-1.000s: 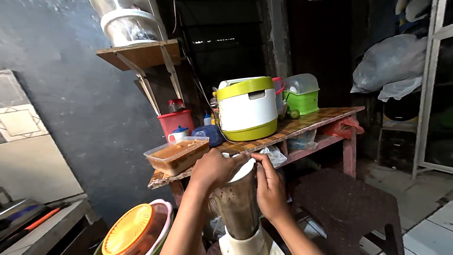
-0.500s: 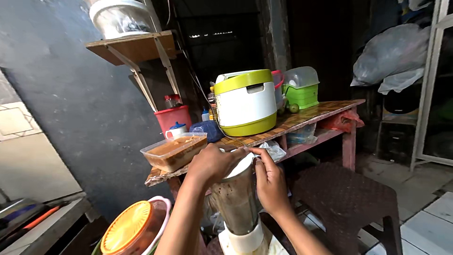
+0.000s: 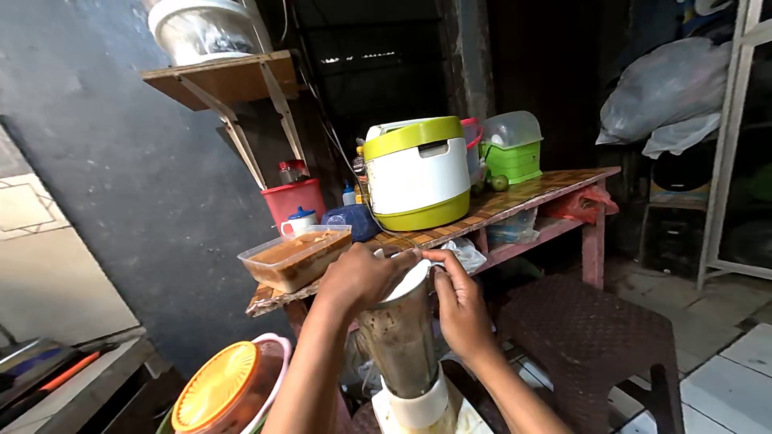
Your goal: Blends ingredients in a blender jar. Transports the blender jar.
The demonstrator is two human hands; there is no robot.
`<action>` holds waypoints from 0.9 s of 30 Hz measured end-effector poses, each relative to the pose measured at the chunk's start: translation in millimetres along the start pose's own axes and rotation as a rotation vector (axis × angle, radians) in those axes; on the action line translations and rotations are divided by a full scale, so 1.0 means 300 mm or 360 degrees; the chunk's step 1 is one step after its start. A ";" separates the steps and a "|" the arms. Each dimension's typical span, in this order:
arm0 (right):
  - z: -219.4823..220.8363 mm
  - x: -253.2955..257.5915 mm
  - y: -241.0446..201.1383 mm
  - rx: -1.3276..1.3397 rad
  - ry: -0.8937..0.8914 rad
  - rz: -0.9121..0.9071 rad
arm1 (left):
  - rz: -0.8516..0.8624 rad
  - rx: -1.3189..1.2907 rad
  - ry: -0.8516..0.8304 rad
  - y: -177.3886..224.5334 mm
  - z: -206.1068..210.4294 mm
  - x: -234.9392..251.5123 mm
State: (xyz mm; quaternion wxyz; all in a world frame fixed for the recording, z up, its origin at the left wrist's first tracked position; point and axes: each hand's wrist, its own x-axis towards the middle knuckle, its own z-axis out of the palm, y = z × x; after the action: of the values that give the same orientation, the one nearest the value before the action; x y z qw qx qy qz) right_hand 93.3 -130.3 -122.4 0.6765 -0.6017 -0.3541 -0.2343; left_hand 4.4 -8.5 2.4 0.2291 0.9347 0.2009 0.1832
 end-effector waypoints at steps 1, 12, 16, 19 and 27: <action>-0.001 0.001 0.000 -0.0001 -0.0004 0.0000 | -0.0018 -0.0006 0.0004 0.001 0.000 0.000; 0.000 0.002 0.005 -0.0041 0.0024 -0.0020 | 0.0001 -0.0014 -0.0011 -0.007 0.003 0.011; -0.003 0.003 0.006 -0.0032 0.0018 -0.0017 | -0.0005 -0.0029 -0.0009 -0.009 0.005 0.015; -0.001 0.004 0.006 -0.0021 0.0018 -0.0035 | 0.0003 -0.0026 -0.0012 -0.008 0.004 0.013; -0.001 0.004 0.004 -0.0008 0.0011 -0.0030 | -0.0002 -0.0015 -0.0016 -0.004 0.002 0.010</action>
State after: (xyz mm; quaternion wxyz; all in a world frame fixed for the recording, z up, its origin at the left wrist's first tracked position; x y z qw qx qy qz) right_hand 95.2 -130.4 -122.3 0.6741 -0.5992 -0.3567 -0.2437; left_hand 6.7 -6.4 1.9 0.2345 0.9344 0.1993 0.1793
